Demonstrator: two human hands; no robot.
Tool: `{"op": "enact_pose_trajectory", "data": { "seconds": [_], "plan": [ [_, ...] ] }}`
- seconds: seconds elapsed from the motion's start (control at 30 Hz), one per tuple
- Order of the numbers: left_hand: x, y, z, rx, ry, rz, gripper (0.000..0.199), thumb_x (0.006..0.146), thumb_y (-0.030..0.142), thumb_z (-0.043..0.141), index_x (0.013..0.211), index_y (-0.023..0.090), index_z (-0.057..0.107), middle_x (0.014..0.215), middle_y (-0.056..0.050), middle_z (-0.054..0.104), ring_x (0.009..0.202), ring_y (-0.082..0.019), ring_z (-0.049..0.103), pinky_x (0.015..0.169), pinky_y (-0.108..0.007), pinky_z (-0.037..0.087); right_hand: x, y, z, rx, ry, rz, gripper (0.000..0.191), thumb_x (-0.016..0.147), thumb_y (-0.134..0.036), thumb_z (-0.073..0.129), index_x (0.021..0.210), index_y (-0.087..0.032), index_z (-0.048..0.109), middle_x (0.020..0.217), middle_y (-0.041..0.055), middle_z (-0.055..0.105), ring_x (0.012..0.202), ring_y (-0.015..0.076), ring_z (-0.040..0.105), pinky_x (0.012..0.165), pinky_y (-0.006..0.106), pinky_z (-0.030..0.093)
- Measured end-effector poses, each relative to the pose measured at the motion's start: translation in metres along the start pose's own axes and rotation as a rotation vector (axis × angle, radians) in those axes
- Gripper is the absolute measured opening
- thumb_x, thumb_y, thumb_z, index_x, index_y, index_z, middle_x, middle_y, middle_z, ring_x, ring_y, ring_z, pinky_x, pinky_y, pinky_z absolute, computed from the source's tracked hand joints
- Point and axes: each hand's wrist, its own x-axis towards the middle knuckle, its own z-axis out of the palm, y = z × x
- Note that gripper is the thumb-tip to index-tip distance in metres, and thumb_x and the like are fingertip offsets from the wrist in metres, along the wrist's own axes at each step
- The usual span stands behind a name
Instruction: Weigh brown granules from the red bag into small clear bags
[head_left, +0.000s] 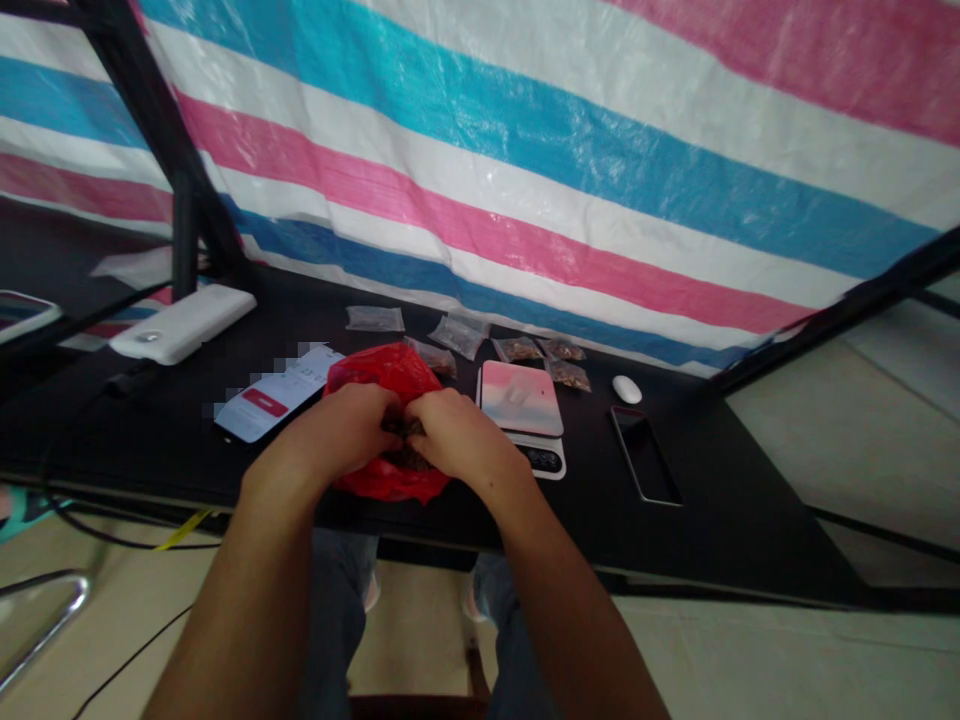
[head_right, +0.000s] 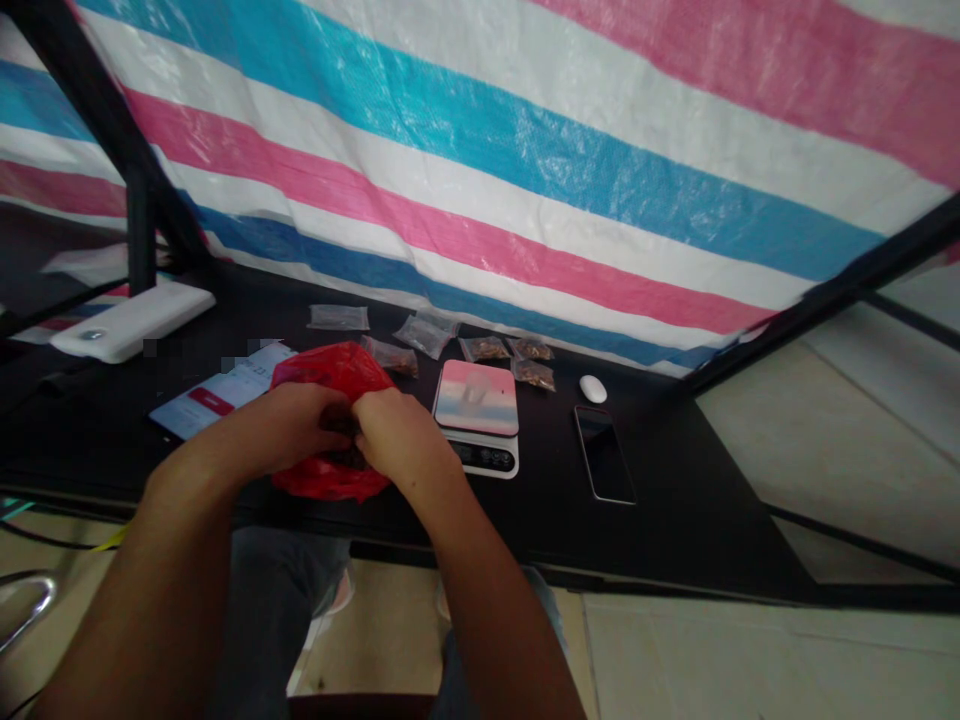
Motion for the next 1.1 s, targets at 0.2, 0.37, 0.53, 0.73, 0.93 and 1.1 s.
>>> {"op": "enact_pose_trajectory", "data": {
  "seconds": [0.2,0.37,0.53,0.73,0.93,1.1],
  "plan": [
    [0.002,0.002,-0.005,0.003,-0.059,0.027,0.024,0.079,0.022,0.062,0.089,0.026,0.083,0.092,-0.007,0.084,0.090,-0.025,0.078,0.082,-0.032,0.057,0.001,0.004,0.001,0.047,0.048,-0.016,0.022,0.092,-0.011,0.061,0.097,-0.019,0.082,0.098,0.0100,0.081,0.093,0.0226,0.076,0.075,0.028,0.047],
    [0.002,0.006,-0.007,0.053,-0.082,0.041,0.022,0.082,0.020,0.060,0.090,0.024,0.081,0.095,-0.007,0.084,0.088,-0.024,0.078,0.076,-0.031,0.053,-0.002,0.011,-0.004,0.158,0.098,-0.050,0.019,0.091,-0.011,0.067,0.097,-0.020,0.083,0.097,0.0071,0.082,0.088,0.0187,0.074,0.077,0.026,0.047],
    [0.004,0.003,-0.004,0.058,-0.067,0.041,0.022,0.082,0.018,0.060,0.091,0.023,0.080,0.094,-0.006,0.084,0.085,-0.023,0.077,0.075,-0.032,0.052,-0.004,0.019,-0.006,0.267,0.140,-0.047,0.019,0.092,-0.008,0.068,0.099,-0.017,0.083,0.101,0.0064,0.083,0.089,0.0167,0.074,0.078,0.025,0.047],
    [0.004,0.000,-0.001,0.001,-0.036,0.017,0.016,0.084,0.025,0.066,0.091,0.024,0.081,0.093,-0.005,0.084,0.085,-0.023,0.077,0.074,-0.031,0.052,-0.012,0.030,-0.017,0.366,0.216,-0.042,0.017,0.091,-0.009,0.070,0.096,-0.017,0.083,0.095,0.0050,0.083,0.085,0.0165,0.073,0.079,0.026,0.050],
    [0.005,0.002,-0.001,0.036,-0.063,0.019,0.015,0.086,0.028,0.067,0.091,0.024,0.081,0.095,-0.006,0.084,0.087,-0.024,0.077,0.076,-0.032,0.052,-0.041,0.066,-0.055,0.380,0.526,0.135,0.013,0.088,-0.014,0.072,0.094,-0.017,0.084,0.097,0.0060,0.084,0.086,0.0193,0.076,0.082,0.029,0.056],
    [0.006,0.003,0.000,0.028,-0.064,-0.001,0.015,0.087,0.031,0.067,0.087,0.024,0.080,0.091,-0.006,0.084,0.085,-0.024,0.077,0.071,-0.031,0.051,-0.050,0.095,-0.058,0.252,0.631,0.281,0.015,0.086,-0.016,0.072,0.094,-0.017,0.084,0.097,0.0084,0.084,0.088,0.0231,0.077,0.082,0.031,0.056]
  ]
}}
